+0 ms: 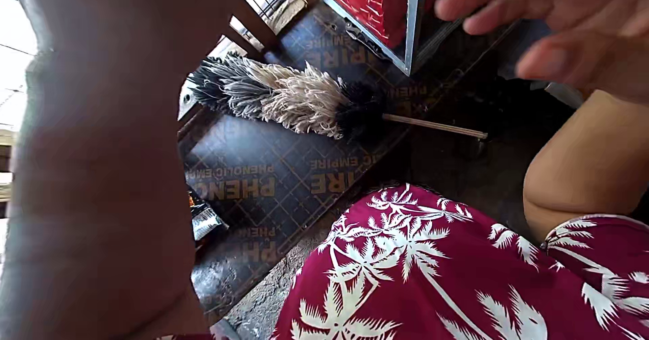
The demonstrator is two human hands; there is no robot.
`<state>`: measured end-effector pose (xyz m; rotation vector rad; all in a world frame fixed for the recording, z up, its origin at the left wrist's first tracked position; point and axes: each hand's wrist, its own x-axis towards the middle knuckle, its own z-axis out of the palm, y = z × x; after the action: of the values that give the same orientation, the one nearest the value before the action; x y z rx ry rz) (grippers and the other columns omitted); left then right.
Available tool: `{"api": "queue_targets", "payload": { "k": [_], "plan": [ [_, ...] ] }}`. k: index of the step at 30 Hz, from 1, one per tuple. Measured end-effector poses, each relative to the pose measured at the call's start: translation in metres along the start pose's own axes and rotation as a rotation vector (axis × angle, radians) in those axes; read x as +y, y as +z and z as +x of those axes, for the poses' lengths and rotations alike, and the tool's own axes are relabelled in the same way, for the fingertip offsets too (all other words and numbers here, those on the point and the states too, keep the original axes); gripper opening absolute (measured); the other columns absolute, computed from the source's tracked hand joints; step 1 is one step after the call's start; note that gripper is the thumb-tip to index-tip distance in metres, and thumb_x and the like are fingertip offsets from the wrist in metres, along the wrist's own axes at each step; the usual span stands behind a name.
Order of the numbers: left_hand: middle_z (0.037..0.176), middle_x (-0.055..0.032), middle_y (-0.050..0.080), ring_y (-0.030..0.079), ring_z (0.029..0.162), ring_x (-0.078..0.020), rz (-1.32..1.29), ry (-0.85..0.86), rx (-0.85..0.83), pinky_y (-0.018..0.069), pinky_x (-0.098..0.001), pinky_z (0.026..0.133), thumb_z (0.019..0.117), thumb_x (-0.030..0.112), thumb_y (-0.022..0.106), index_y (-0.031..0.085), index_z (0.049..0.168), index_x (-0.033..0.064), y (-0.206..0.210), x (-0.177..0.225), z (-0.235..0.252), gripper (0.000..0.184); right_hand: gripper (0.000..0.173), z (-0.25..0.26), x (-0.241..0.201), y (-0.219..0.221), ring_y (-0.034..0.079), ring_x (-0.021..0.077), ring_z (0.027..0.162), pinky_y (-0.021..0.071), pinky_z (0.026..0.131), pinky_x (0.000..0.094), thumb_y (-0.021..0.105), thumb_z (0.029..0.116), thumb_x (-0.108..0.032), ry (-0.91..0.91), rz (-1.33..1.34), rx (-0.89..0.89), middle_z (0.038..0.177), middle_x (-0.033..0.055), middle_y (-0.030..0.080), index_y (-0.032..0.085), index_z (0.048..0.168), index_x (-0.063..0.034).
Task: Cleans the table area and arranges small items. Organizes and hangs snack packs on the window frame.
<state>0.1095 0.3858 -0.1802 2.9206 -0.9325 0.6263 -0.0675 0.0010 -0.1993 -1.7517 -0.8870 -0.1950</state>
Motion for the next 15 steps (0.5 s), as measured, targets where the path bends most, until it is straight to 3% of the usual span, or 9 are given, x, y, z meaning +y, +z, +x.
{"api": "queue_targets", "payload": {
  "k": [1,2,3,5,7,9,10,12,15],
  "plan": [
    [0.083,-0.0267,0.064,0.063,0.073,-0.0464,-0.058,-0.111,-0.102,0.0423,-0.0666,0.059,0.1020,0.047,0.053,0.065,0.088,0.0001,-0.024,0.039,-0.008,0.050,0.039,-0.014,0.004,-0.002,0.063,0.0202,0.126,0.0556,0.105,0.0345,0.066,0.1003,-0.034,-0.015,0.057,0.034,0.136,0.0055,0.065,0.063,0.127,-0.0046],
    [0.086,-0.0309,0.063,0.062,0.079,-0.0520,-0.072,-0.179,-0.153,0.0406,-0.0707,0.064,0.1018,0.046,0.053,0.063,0.090,-0.0034,-0.037,0.063,-0.014,0.052,0.038,-0.030,0.008,-0.004,0.064,0.0210,0.124,0.0566,0.104,0.0347,0.066,0.1007,-0.030,-0.016,0.111,0.074,0.137,0.0055,0.065,0.062,0.129,-0.0055],
    [0.083,-0.0282,0.063,0.062,0.077,-0.0490,-0.049,-0.160,-0.116,0.0406,-0.0682,0.063,0.1012,0.046,0.053,0.063,0.088,-0.0014,-0.037,0.068,-0.021,0.050,0.036,-0.048,0.015,-0.006,0.065,0.0211,0.122,0.0576,0.103,0.0351,0.065,0.1012,-0.027,-0.009,0.160,0.116,0.137,0.0048,0.065,0.063,0.131,-0.0073],
    [0.083,-0.0098,0.065,0.063,0.073,-0.0275,0.032,0.092,0.179,0.0457,-0.0519,0.063,0.0980,0.056,0.057,0.069,0.093,0.0149,-0.005,0.020,-0.049,0.043,0.026,-0.090,0.039,-0.007,0.069,0.0191,0.114,0.0593,0.098,0.0373,0.062,0.1024,-0.025,0.040,0.247,0.228,0.129,0.0001,0.069,0.067,0.126,-0.0159],
    [0.105,-0.0071,0.066,0.064,0.094,-0.0216,-0.007,0.212,0.279,0.0481,-0.0467,0.081,0.0958,0.059,0.059,0.067,0.118,0.0192,0.005,-0.010,-0.083,0.046,0.017,-0.136,0.069,0.007,0.071,0.0129,0.102,0.0602,0.092,0.0358,0.055,0.1033,-0.020,0.232,0.291,0.418,0.110,-0.0082,0.073,0.071,0.109,-0.0245],
    [0.125,-0.0114,0.062,0.059,0.116,-0.0234,-0.112,0.116,0.210,0.0437,-0.0445,0.099,0.0972,0.050,0.064,0.062,0.133,0.0205,-0.024,0.029,-0.112,0.047,0.023,-0.174,0.102,0.037,0.070,0.0095,0.092,0.0599,0.086,0.0335,0.042,0.0993,-0.007,0.620,0.226,0.647,0.094,-0.0071,0.071,0.062,0.095,-0.0178],
    [0.128,-0.0170,0.063,0.059,0.120,-0.0278,-0.169,0.052,0.210,0.0442,-0.0474,0.102,0.0978,0.043,0.066,0.066,0.130,0.0176,-0.044,0.062,-0.119,0.041,0.018,-0.187,0.120,0.054,0.069,0.0084,0.089,0.0589,0.084,0.0312,0.041,0.1001,-0.005,0.860,0.177,0.716,0.093,-0.0023,0.070,0.058,0.098,-0.0091],
    [0.136,-0.0193,0.060,0.053,0.130,-0.0326,-0.231,-0.003,0.187,0.0391,-0.0504,0.108,0.0995,0.037,0.064,0.070,0.125,0.0148,-0.062,0.091,-0.134,0.034,0.022,-0.205,0.156,0.094,0.065,0.0100,0.089,0.0555,0.080,0.0302,0.046,0.1035,-0.007,1.235,0.143,0.709,0.107,0.0087,0.067,0.057,0.120,0.0021],
    [0.138,-0.0215,0.058,0.049,0.131,-0.0373,-0.323,-0.010,0.179,0.0372,-0.0533,0.108,0.1005,0.032,0.062,0.071,0.118,0.0085,-0.059,0.087,-0.161,0.031,0.034,-0.218,0.188,0.150,0.067,0.0178,0.104,0.0562,0.090,0.0363,0.044,0.1092,-0.016,1.439,0.307,0.460,0.130,0.0149,0.064,0.051,0.138,0.0004]
  ]
}}
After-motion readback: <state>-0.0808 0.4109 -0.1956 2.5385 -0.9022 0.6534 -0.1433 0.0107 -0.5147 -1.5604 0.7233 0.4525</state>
